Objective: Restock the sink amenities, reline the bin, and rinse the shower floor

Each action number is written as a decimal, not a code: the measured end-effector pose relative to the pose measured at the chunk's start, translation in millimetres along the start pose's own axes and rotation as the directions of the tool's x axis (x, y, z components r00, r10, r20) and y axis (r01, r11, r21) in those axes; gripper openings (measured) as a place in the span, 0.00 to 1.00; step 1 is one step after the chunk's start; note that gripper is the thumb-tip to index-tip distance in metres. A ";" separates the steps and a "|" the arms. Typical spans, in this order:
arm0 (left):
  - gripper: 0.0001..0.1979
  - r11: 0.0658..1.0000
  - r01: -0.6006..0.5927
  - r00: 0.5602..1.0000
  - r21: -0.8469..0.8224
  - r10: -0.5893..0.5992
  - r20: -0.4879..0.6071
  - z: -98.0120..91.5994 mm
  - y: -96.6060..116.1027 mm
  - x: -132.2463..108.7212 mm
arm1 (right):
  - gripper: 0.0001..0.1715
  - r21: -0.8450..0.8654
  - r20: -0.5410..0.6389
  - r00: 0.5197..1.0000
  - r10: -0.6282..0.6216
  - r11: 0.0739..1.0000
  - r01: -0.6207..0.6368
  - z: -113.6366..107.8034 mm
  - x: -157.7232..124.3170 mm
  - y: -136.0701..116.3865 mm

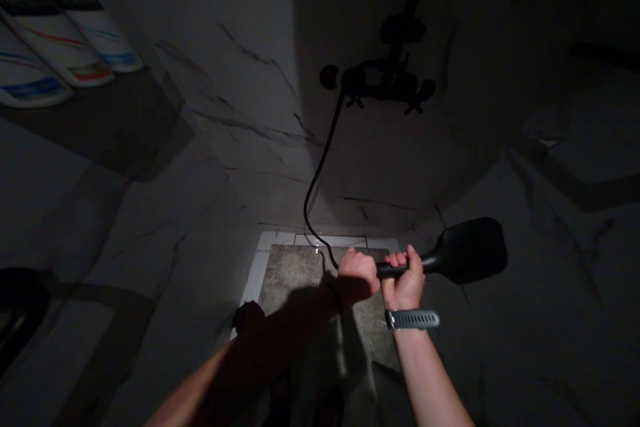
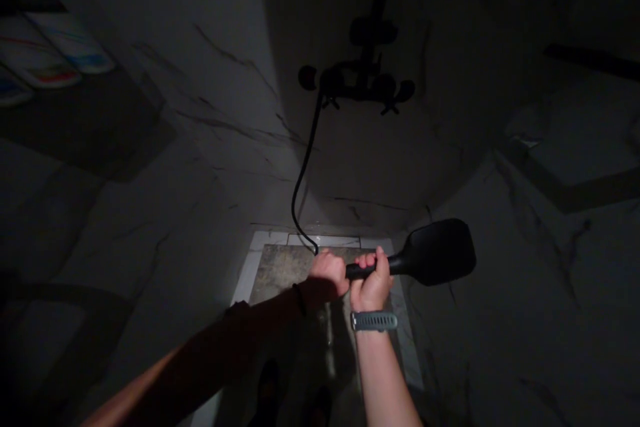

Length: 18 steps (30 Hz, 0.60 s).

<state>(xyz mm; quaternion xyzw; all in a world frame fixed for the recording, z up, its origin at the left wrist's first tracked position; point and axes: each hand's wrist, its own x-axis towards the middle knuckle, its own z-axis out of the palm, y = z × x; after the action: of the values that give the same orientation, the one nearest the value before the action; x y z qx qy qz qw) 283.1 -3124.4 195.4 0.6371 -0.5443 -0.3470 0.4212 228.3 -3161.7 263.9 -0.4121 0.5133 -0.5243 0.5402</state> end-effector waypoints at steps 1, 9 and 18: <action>0.14 0.998 -0.003 0.998 0.055 0.006 -0.061 6.9 1.0 0.5 | 0.23 -0.001 -0.050 0.998 -0.026 1.000 0.026 1.1 0.3 3.5; 0.12 0.942 -0.049 0.927 -0.331 0.166 0.336 -13.0 -21.2 3.8 | 0.23 0.011 0.025 0.985 0.173 0.985 -0.173 -4.6 4.5 -4.7; 0.12 0.997 -0.023 0.991 0.075 0.033 -0.127 24.2 -10.8 -0.9 | 0.22 -0.094 -0.026 0.995 -0.101 0.991 0.098 -2.7 -1.0 20.7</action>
<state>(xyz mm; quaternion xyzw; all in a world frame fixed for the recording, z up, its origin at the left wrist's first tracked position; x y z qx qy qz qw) 265.5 -3126.8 175.7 0.6656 -0.5372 -0.2791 0.4365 228.7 -3158.1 243.3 -0.4535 0.5241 -0.5325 0.4859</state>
